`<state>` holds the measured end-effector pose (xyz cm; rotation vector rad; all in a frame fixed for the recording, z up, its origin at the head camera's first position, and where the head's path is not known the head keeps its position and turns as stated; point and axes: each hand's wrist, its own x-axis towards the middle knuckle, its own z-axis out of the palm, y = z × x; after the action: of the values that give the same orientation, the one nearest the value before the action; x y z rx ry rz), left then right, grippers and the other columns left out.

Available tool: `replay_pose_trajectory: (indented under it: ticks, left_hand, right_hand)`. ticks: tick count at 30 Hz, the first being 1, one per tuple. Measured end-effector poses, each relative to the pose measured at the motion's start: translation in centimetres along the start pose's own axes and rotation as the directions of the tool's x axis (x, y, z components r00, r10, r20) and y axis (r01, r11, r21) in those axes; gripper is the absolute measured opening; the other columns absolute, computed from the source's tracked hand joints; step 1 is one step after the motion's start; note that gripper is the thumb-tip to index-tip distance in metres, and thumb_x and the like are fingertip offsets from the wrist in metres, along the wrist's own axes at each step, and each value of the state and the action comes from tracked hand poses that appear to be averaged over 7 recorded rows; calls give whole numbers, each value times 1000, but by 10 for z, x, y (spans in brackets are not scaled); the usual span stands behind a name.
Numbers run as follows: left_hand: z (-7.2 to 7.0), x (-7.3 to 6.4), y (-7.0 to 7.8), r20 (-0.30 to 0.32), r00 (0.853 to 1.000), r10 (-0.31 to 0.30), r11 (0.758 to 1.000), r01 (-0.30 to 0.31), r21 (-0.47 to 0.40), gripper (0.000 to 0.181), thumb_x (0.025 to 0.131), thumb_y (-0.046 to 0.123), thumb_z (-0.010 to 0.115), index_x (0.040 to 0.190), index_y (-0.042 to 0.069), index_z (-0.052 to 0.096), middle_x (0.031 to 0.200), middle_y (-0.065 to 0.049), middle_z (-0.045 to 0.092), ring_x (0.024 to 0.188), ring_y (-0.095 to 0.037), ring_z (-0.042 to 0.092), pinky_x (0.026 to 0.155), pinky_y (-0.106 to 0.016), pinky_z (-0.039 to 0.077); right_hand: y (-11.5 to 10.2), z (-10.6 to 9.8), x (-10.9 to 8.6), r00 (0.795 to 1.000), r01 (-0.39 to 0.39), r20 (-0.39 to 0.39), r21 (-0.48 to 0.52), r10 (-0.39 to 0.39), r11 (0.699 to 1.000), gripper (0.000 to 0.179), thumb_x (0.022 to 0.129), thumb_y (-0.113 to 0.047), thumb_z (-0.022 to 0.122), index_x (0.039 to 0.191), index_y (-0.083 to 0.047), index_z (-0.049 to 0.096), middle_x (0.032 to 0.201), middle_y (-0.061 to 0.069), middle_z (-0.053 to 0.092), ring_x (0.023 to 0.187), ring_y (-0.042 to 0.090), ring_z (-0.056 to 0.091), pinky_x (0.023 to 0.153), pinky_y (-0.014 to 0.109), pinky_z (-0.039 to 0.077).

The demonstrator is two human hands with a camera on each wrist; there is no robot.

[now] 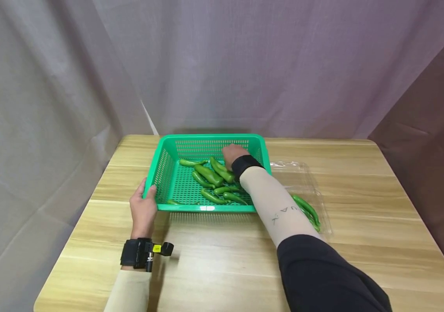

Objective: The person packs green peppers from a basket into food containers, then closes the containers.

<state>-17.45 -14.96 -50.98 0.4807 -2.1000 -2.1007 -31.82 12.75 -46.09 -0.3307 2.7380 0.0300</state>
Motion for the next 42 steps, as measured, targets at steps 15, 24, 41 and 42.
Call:
replay_pose_trajectory:
  ticks: [15, 24, 41, 42]
  left_hand:
    - [0, -5, 7, 9, 1000, -21, 1000, 21, -4, 54, 108, 16, 53, 159, 5, 40, 166, -15, 41, 154, -33, 39, 125, -48, 41]
    - [-1, -9, 13, -2, 1000, -24, 1000, 24, -13, 54, 107, 15, 54, 159, 6, 41, 165, -16, 42, 154, -33, 39, 125, -48, 41]
    - [0, -13, 16, 6, 999, -32, 999, 32, -13, 54, 108, 17, 54, 159, 6, 40, 165, -14, 42, 154, -32, 40, 124, -47, 43]
    - [0, -13, 16, 8, 999, -33, 999, 34, -14, 54, 108, 17, 54, 159, 6, 40, 165, -14, 42, 154, -32, 40, 124, -47, 43]
  right_hand:
    - [1, -15, -11, 1000, 8, -4, 8, -8, 1000, 16, 99, 0, 59, 87, -10, 54, 86, 7, 54, 81, 25, 49, 75, 38, 41]
    - [5, -21, -10, 999, 23, 23, 33, -24, 999, 15, 98, 3, 54, 90, -10, 56, 80, 5, 49, 73, 22, 44, 70, 37, 39]
    - [8, -41, -25, 1000, 7, 11, 49, -8, 999, 15, 99, -1, 55, 88, -10, 54, 74, 2, 41, 69, 20, 41, 66, 35, 38]
    - [8, -42, -25, 1000, 7, 14, 52, -7, 999, 13, 99, 0, 54, 90, -9, 55, 75, 3, 41, 69, 20, 41, 66, 35, 37]
